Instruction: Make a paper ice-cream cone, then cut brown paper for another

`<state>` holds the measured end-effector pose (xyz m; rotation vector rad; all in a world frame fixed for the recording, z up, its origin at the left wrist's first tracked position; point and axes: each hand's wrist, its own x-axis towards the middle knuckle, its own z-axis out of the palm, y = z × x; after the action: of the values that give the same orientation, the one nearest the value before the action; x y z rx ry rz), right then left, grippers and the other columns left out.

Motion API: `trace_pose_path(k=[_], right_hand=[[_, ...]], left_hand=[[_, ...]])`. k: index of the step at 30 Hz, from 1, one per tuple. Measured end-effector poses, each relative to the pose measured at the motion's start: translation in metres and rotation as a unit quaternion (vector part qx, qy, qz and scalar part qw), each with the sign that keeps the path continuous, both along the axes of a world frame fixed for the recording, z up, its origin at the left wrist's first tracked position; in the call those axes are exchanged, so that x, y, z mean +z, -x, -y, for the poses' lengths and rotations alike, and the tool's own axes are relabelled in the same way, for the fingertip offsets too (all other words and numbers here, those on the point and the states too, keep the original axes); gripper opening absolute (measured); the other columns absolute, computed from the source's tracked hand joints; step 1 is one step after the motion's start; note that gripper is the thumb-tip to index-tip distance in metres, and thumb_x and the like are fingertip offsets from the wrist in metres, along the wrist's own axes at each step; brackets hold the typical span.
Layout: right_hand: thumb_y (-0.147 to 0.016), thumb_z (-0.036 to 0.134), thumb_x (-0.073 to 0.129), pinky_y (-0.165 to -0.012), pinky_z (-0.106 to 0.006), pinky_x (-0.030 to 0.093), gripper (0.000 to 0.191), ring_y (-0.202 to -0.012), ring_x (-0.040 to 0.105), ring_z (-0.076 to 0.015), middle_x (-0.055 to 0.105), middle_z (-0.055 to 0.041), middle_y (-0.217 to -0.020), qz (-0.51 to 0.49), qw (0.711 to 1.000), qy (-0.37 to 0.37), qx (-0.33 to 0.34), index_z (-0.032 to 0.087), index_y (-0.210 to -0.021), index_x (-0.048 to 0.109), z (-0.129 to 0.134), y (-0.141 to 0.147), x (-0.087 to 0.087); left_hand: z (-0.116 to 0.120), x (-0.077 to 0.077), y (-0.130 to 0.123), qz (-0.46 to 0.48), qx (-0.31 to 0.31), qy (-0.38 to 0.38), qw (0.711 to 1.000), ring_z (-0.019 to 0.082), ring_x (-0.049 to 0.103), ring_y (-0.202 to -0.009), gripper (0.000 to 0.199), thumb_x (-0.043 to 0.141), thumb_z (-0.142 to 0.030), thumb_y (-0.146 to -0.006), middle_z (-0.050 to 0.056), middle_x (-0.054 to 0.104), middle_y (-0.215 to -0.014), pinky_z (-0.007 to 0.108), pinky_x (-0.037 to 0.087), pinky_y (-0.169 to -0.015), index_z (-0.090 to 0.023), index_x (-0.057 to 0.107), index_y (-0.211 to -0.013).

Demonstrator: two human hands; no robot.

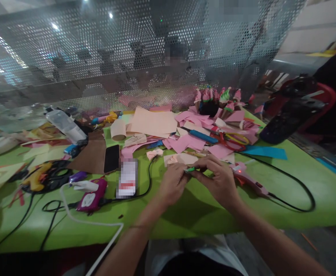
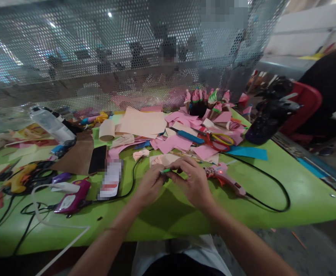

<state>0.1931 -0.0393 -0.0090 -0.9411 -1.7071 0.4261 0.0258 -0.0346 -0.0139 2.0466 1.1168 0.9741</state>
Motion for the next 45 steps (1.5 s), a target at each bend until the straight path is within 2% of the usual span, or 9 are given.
trace_pose_path(k=[5,11,17,23,30,39,45], right_hand=[[-0.088,0.025,0.064,-0.067,-0.034,0.054,0.005,-0.073,0.063,-0.02,0.069,-0.0039,-0.08,0.013,1.0,-0.005,-0.013,0.024,-0.085,0.068,0.001,0.0006,0.0005],[-0.088,0.022,0.064,-0.063,-0.031,0.053,0.005,-0.071,0.062,-0.0184,0.067,-0.0032,-0.08,-0.009,1.0,0.014,0.005,0.024,-0.085,0.068,-0.0014,-0.0002,0.0003],[-0.085,0.027,0.07,-0.065,-0.032,0.054,0.005,-0.075,0.064,-0.0197,0.069,-0.0043,-0.081,-0.02,1.0,0.018,0.005,0.023,-0.087,0.071,-0.0031,-0.0004,0.0009],[-0.086,0.029,0.07,-0.061,-0.031,0.053,0.006,-0.069,0.062,-0.0178,0.068,-0.0034,-0.079,-0.022,0.999,0.028,0.014,0.023,-0.087,0.071,-0.0026,0.0001,0.0029],[-0.083,0.027,0.075,-0.06,-0.029,0.053,0.007,-0.068,0.061,-0.0166,0.068,-0.003,-0.081,-0.029,0.999,0.036,0.006,0.022,-0.087,0.071,-0.0008,0.0016,0.0021],[-0.087,0.024,0.066,-0.059,-0.028,0.051,0.003,-0.066,0.06,-0.0168,0.066,-0.0019,-0.076,0.008,0.999,0.036,0.013,0.023,-0.084,0.067,-0.0006,0.001,0.002],[-0.085,0.018,0.059,-0.06,-0.027,0.049,0.007,-0.066,0.059,-0.0164,0.065,-0.0018,-0.076,0.05,0.999,-0.003,-0.018,0.023,-0.083,0.062,0.0004,0.0031,0.0014]], left_hand=[[0.0035,0.0033,0.0003,0.065,-0.015,0.05,0.997,0.021,0.055,-0.088,0.017,0.046,-0.028,-0.091,0.005,0.062,-0.088,0.034,0.045,-0.086,-0.02,0.058,-0.082],[0.0045,0.0065,0.0051,0.177,-0.02,0.185,0.966,0.024,0.059,-0.107,0.038,0.043,-0.047,-0.096,0.009,0.069,-0.106,0.037,0.046,-0.1,-0.018,0.069,-0.099],[0.001,0.0078,0.0061,0.188,-0.015,0.215,0.958,0.026,0.06,-0.11,0.047,0.052,-0.06,-0.09,0.008,0.072,-0.107,0.039,0.045,-0.103,-0.02,0.074,-0.102],[0.0001,0.0048,0.0011,0.219,-0.041,0.212,0.952,0.023,0.058,-0.105,0.044,0.057,-0.059,-0.089,0.008,0.069,-0.105,0.034,0.046,-0.097,-0.02,0.071,-0.103],[0.0003,0.0044,-0.0007,0.19,-0.002,0.162,0.968,0.017,0.052,-0.083,0.032,0.055,-0.049,-0.09,0.002,0.057,-0.082,0.029,0.044,-0.081,-0.019,0.061,-0.08],[-0.0009,0.0039,0.0008,0.159,0.014,0.106,0.981,0.019,0.051,-0.083,0.028,0.054,-0.043,-0.09,0.003,0.056,-0.081,0.03,0.042,-0.08,-0.019,0.057,-0.077],[0.0023,0.0073,-0.0005,0.083,0.023,0.092,0.992,0.018,0.049,-0.081,0.031,0.046,-0.042,-0.094,0.002,0.055,-0.079,0.03,0.041,-0.079,-0.02,0.054,-0.075]])
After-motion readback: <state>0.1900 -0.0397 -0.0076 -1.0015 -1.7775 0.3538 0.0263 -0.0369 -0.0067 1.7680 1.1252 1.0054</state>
